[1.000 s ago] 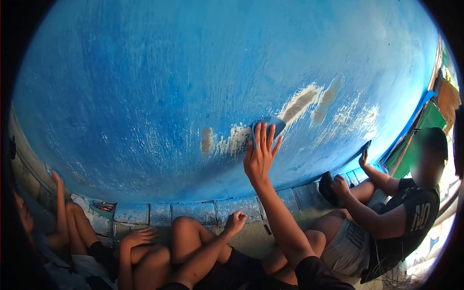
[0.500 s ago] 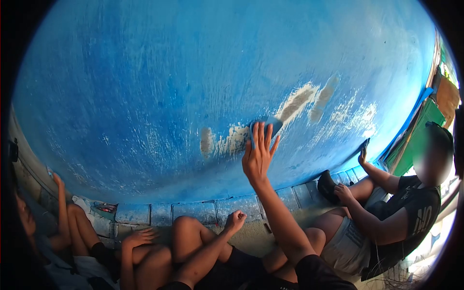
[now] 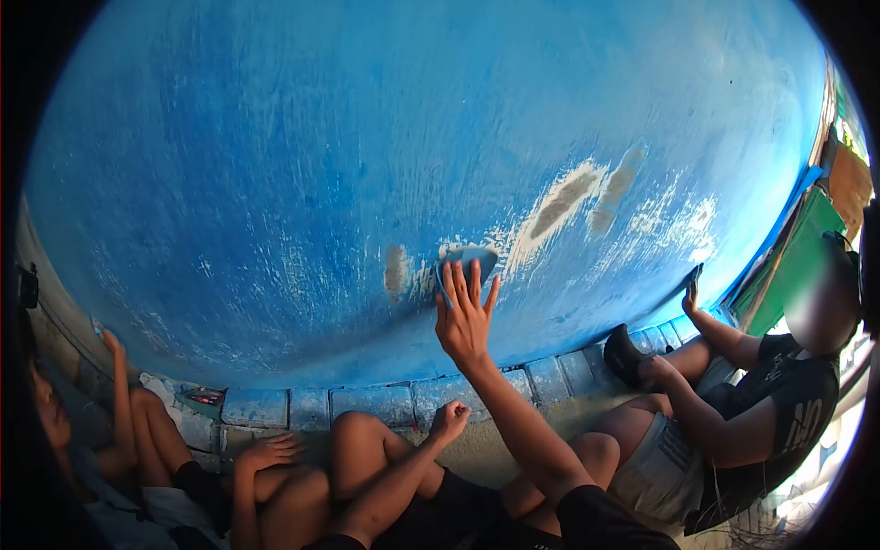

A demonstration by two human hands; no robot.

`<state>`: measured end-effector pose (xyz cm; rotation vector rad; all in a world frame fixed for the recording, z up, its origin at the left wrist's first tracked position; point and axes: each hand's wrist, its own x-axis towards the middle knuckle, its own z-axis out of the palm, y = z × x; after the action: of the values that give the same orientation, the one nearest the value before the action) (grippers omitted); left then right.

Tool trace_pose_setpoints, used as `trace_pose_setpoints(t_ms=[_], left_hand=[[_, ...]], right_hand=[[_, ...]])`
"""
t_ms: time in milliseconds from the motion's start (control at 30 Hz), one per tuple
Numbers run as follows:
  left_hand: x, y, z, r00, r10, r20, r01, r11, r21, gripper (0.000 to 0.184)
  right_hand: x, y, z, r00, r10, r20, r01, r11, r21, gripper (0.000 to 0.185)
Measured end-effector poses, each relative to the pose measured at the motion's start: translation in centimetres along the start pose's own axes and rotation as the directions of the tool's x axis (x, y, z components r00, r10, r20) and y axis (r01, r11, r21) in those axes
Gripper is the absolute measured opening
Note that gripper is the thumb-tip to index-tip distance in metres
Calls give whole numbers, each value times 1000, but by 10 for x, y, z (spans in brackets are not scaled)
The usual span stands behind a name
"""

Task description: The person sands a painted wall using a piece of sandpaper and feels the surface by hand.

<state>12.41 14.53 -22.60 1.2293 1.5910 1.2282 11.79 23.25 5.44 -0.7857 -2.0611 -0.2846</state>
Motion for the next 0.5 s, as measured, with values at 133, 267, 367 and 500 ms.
trace_pose_setpoints(t_ms=[133, 267, 367, 500], left_hand=[[4, -7, 7, 1000, -23, -9, 23, 1000, 21, 27], [6, -8, 5, 999, -51, -7, 51, 999, 0, 28], [6, -11, 4, 1000, -24, -4, 24, 1000, -20, 27], [3, -5, 2, 999, -39, 27, 39, 999, 4, 28]], right_hand=[[29, -8, -18, 997, -17, -77, 16, 1000, -10, 47], [-8, -2, 5, 999, -5, -42, 5, 1000, -2, 48], [-20, -4, 11, 1000, 18, 19, -18, 1000, 0, 49], [26, -13, -13, 996, 35, -77, -36, 999, -12, 50]])
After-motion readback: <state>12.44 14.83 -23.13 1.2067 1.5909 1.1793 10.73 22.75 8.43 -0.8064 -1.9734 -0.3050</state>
